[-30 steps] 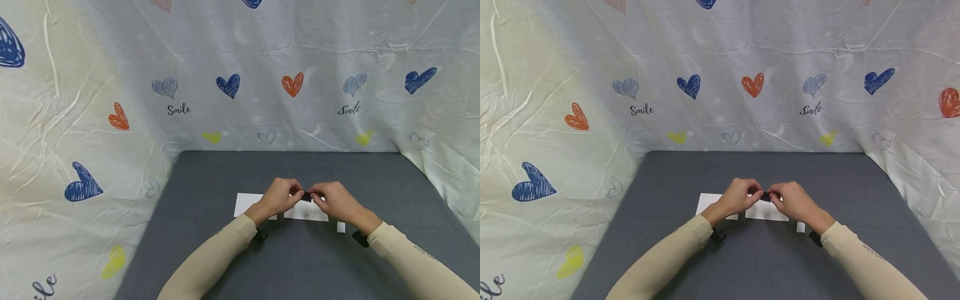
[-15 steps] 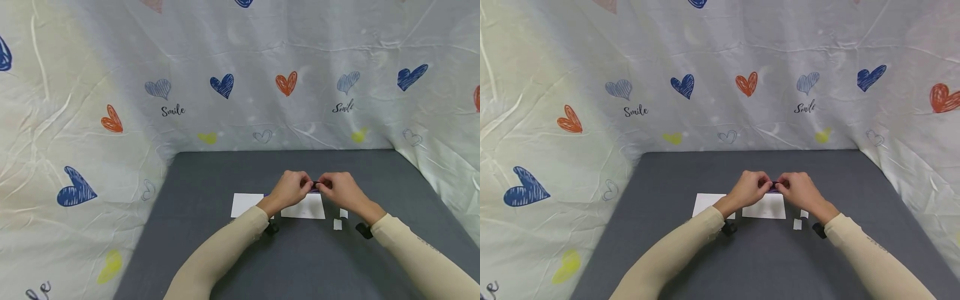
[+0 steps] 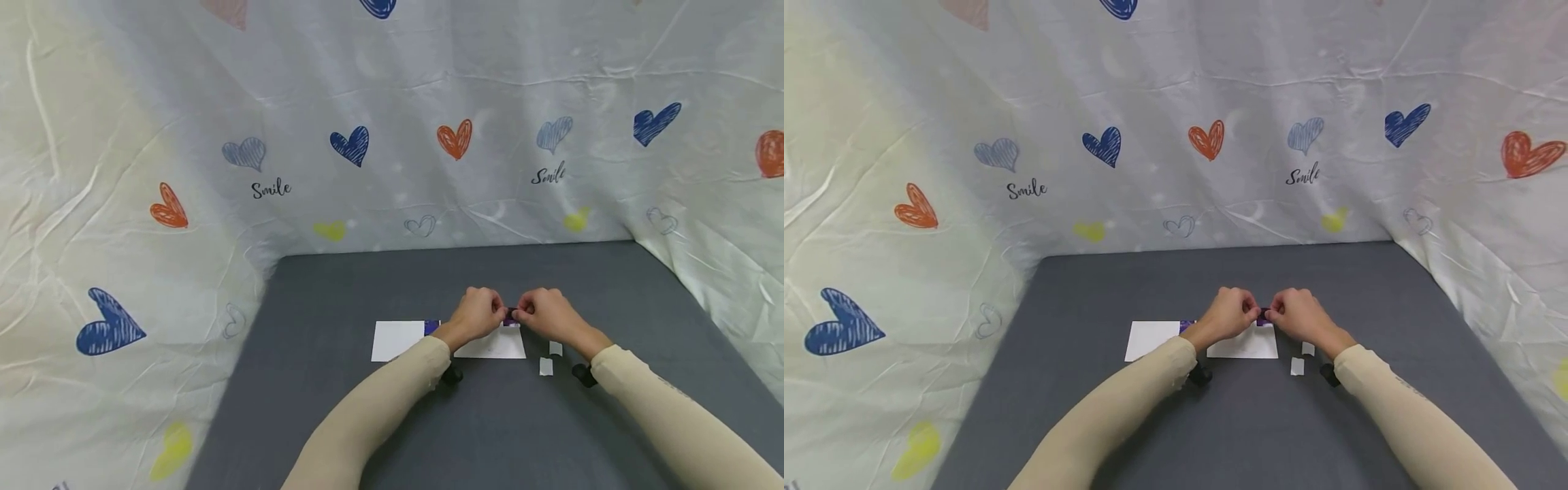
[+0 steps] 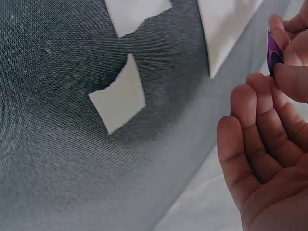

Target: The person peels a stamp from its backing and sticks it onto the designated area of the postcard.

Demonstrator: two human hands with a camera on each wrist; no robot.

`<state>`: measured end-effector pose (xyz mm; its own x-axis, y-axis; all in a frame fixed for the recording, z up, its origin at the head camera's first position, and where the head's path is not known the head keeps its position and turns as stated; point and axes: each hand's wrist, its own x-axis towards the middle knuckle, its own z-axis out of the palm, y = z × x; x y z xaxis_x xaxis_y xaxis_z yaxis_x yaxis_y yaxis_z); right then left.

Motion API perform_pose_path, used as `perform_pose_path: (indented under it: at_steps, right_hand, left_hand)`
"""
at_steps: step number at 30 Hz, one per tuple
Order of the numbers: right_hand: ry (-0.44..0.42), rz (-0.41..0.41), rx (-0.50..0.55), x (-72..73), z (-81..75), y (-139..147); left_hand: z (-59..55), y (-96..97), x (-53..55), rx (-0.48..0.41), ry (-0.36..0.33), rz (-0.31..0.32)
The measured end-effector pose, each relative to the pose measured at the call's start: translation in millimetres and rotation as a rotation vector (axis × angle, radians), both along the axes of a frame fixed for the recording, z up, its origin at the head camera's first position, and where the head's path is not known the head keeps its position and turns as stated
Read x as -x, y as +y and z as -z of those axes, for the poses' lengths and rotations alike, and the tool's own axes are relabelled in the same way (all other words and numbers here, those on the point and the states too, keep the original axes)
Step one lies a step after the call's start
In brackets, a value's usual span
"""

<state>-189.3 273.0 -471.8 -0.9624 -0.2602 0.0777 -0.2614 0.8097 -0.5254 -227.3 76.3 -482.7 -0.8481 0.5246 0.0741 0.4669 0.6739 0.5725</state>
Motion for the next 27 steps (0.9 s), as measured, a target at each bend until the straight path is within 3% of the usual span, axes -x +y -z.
perform_pose_path:
  at_steps: [4,5,8,11,12,15,20,27]
  right_hand:
    - [-0.031,0.001,-0.026,4.0,6.2,-1]
    - [-0.038,0.001,-0.033,5.0,7.8,-1]
    - [-0.048,-0.006,-0.055,7.2,11.9,-2]
    - [-0.051,-0.01,-0.071,8.8,15.5,-1]
    - [-0.054,-0.009,-0.073,9.2,16.5,-1]
    - [-0.056,-0.011,-0.074,10.3,18.9,0]
    - [-0.062,-0.008,-0.071,11.2,20.7,0]
    - [-0.063,0.002,-0.085,12.4,24.1,1]
  left_hand:
    - [7.7,3.9,6.0,0.025,-0.036,-0.025]
    - [21.8,6.5,12.7,0.035,-0.02,-0.032]
    - [39.2,11.0,23.9,0.074,-0.04,-0.039]
    - [65.7,17.5,39.0,0.103,-0.049,-0.043]
    - [62.2,18.0,39.4,0.112,-0.074,-0.038]
    - [80.9,22.5,50.1,0.107,-0.082,-0.037]
    - [92.1,25.0,57.6,0.113,-0.068,-0.018]
    - [88.0,27.2,56.1,0.136,-0.046,0.012]
